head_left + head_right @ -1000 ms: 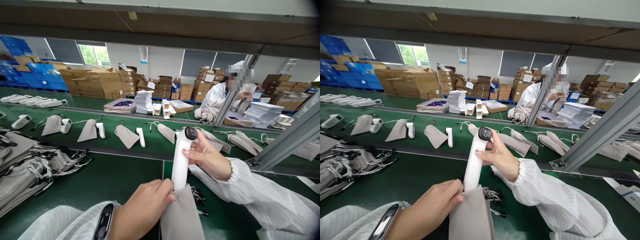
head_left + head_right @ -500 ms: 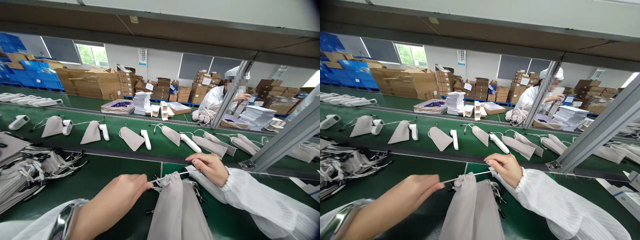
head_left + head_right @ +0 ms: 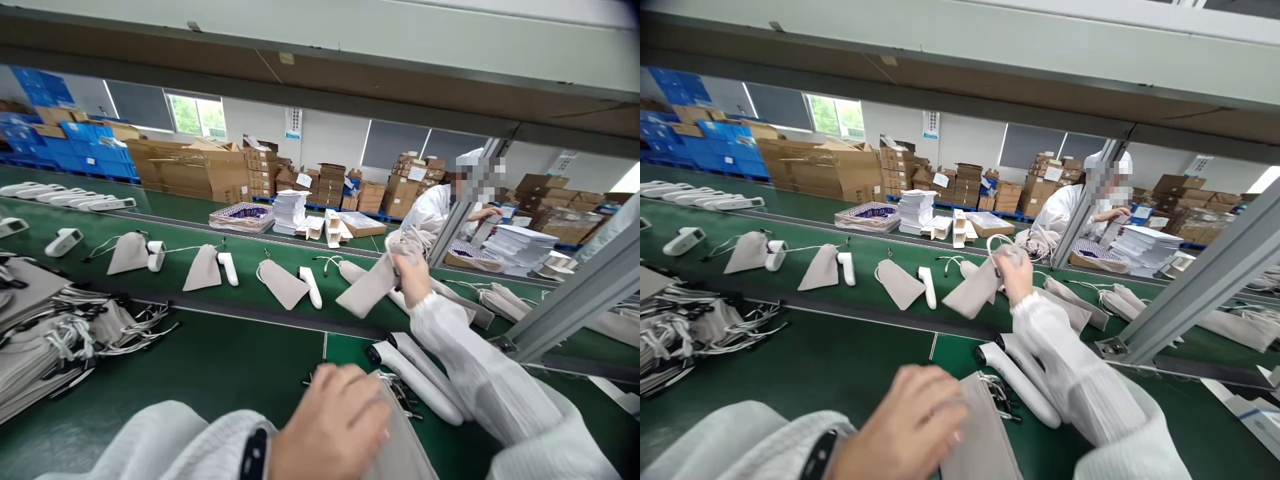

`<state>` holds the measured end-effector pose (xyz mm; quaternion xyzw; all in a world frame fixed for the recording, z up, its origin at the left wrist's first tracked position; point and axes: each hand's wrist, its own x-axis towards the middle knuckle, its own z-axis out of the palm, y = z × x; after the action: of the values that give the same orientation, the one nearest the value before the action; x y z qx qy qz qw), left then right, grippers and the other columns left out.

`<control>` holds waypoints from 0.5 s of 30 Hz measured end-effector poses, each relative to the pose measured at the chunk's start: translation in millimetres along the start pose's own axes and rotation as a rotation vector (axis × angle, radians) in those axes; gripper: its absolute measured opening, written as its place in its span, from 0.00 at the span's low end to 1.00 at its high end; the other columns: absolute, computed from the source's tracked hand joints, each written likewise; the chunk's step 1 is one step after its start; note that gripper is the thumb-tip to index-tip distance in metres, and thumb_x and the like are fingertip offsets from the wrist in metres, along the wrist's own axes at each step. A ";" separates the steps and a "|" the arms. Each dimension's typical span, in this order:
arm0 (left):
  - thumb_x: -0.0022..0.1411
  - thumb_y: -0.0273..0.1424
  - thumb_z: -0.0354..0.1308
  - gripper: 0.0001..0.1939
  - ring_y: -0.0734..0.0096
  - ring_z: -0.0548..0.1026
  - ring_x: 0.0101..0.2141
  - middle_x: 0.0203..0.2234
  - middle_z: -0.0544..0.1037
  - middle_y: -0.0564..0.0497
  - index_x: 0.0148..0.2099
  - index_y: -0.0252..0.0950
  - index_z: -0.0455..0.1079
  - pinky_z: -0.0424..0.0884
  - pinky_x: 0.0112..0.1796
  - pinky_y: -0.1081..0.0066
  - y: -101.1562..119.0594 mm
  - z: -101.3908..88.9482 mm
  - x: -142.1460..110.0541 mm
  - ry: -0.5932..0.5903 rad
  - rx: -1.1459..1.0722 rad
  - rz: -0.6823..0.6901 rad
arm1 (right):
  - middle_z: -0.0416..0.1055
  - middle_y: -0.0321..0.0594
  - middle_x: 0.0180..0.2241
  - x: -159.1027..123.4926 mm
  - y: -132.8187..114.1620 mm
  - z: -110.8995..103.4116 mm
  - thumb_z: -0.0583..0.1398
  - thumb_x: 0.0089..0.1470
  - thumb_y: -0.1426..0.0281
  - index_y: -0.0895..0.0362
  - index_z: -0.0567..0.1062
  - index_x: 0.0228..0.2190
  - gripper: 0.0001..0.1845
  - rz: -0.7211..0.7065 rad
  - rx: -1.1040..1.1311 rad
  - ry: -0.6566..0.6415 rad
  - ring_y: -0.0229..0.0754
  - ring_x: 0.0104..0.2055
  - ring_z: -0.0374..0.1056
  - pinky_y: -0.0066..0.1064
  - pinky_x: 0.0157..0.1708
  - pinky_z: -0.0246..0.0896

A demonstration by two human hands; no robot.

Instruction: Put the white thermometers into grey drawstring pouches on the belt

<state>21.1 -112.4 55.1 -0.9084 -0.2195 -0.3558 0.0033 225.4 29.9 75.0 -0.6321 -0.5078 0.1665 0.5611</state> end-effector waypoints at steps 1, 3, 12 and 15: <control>0.63 0.35 0.43 0.13 0.66 0.64 0.43 0.43 0.69 0.51 0.47 0.37 0.62 0.61 0.41 0.68 0.1 12.7 -7.1 -0.158 0.005 0.059 | 0.67 0.40 0.37 20.3 8.3 6.1 0.53 0.43 0.57 0.57 0.63 0.41 0.25 -0.028 -0.208 -0.064 0.39 0.36 0.65 0.29 0.32 0.60; 0.63 0.42 0.39 0.20 0.62 0.60 0.49 0.51 0.62 0.50 0.53 0.40 0.57 0.60 0.45 0.65 -4.3 32.4 -18.5 -0.350 0.008 0.101 | 0.70 0.41 0.34 47.3 23.0 18.2 0.58 0.37 0.56 0.57 0.68 0.37 0.25 -0.049 -0.417 -0.195 0.42 0.35 0.66 0.30 0.33 0.59; 0.61 0.27 0.44 0.15 0.54 0.53 0.53 0.56 0.53 0.51 0.49 0.46 0.62 0.57 0.48 0.54 -51.3 11.7 -20.3 -0.506 -0.215 -0.325 | 0.67 0.42 0.36 81.3 96.5 -24.6 0.53 0.53 0.66 0.62 0.69 0.35 0.12 0.089 -0.802 -0.294 0.39 0.38 0.64 0.37 0.39 0.59; 0.60 0.21 0.43 0.19 0.67 0.62 0.47 0.46 0.67 0.51 0.52 0.41 0.58 0.61 0.47 0.65 -50.6 15.9 -16.1 -0.419 -0.254 -0.362 | 0.68 0.40 0.34 73.4 121.4 -34.7 0.56 0.50 0.65 0.62 0.69 0.35 0.13 0.085 -0.879 -0.307 0.38 0.36 0.66 0.35 0.36 0.61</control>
<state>0.6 -70.5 25.2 -0.9014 -0.3272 -0.1799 -0.2193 339.2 89.7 5.7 -0.7982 -0.5811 0.0499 0.1509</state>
